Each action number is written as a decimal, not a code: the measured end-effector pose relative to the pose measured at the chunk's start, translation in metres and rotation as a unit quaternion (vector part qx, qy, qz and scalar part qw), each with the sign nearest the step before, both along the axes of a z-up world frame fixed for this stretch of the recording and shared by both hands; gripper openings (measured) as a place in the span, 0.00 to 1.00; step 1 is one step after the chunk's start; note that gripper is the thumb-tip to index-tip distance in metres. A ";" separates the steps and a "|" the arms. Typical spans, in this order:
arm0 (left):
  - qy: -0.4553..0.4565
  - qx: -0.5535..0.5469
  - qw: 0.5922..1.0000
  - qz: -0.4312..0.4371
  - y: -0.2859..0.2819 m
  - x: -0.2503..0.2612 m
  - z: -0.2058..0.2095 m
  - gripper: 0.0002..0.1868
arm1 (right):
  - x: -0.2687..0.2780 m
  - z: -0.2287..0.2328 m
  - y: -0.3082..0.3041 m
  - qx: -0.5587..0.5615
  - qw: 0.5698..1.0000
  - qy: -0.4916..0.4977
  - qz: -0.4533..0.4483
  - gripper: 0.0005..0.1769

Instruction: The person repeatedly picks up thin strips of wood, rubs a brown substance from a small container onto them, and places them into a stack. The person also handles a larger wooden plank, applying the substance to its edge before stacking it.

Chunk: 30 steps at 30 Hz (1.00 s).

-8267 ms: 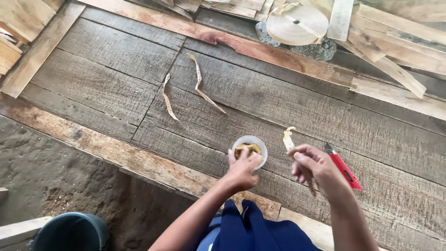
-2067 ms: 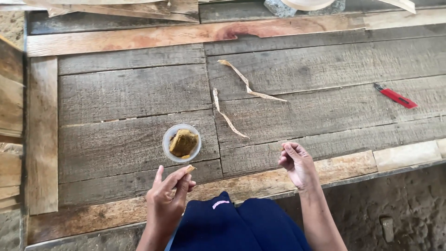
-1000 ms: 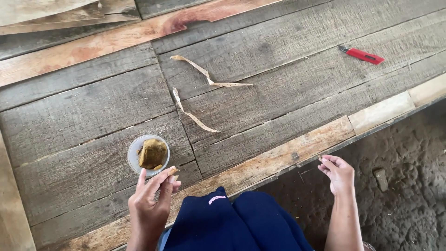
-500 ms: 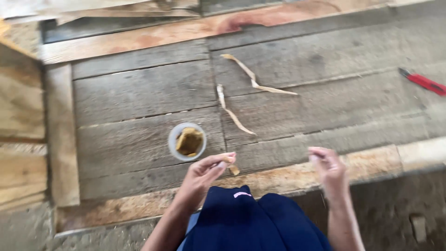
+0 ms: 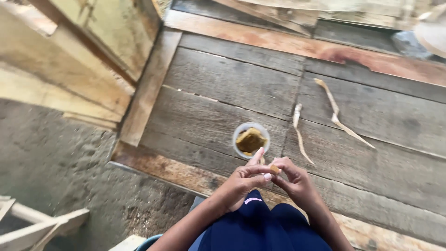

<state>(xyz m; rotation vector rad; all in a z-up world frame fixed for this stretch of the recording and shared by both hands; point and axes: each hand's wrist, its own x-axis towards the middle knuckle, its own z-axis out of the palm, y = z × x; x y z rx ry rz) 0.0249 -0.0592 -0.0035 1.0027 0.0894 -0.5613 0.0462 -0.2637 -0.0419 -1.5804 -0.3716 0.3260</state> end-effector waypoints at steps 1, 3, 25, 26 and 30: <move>0.015 -0.002 1.000 0.009 0.005 0.000 -0.001 0.16 | 0.002 -0.004 0.006 0.038 0.999 0.012 0.017 0.08; -0.025 0.050 0.998 0.020 0.020 0.001 0.003 0.19 | 0.007 0.000 0.018 0.050 0.995 0.084 0.035 0.10; -0.325 0.681 0.632 0.176 0.297 -0.042 -0.098 0.32 | 0.030 -0.028 0.319 -0.233 0.950 0.169 0.122 0.06; -0.321 0.680 0.633 0.182 0.309 -0.042 -0.114 0.32 | 0.029 -0.028 0.334 -0.238 0.948 0.167 0.127 0.06; -0.233 0.721 0.605 0.242 0.369 -0.045 -0.152 0.33 | 0.029 -0.011 0.389 -0.250 0.931 0.240 0.115 0.10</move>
